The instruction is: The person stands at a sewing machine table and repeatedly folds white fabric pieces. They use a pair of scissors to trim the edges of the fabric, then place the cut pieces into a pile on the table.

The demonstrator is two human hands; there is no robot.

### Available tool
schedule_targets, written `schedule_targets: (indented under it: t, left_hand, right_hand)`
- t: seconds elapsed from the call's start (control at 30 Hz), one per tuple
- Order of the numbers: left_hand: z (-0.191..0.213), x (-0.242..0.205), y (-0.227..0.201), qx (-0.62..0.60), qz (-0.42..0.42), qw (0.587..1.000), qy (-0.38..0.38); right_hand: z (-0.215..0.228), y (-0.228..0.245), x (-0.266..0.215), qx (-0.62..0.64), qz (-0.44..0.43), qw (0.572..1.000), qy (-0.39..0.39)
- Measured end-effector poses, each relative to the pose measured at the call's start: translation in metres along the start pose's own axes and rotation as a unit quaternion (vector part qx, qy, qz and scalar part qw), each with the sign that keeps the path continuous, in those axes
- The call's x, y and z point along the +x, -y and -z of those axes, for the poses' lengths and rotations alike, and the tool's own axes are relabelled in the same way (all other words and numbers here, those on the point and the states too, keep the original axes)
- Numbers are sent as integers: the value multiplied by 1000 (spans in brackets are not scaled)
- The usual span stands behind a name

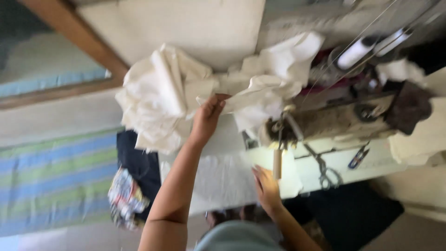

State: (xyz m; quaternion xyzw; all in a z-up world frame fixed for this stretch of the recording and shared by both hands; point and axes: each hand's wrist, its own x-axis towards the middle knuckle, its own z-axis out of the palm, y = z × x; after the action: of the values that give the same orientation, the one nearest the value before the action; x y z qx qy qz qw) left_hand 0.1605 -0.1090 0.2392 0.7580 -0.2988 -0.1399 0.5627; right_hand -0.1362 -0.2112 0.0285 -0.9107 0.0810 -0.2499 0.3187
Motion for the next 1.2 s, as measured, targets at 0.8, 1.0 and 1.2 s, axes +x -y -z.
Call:
schedule_targets:
  t: [0.8, 1.0, 1.2]
  left_hand:
    - [180, -246, 107, -58, 70, 905, -416]
    - [97, -333, 235, -299, 237, 865, -326]
    - [79, -347, 260, -388, 321, 822, -266]
  right_hand:
    - [41, 66, 75, -41, 67, 992, -101]
    - [31, 30, -10, -104, -212, 971, -43]
    - [17, 19, -20, 374, -500, 771, -127]
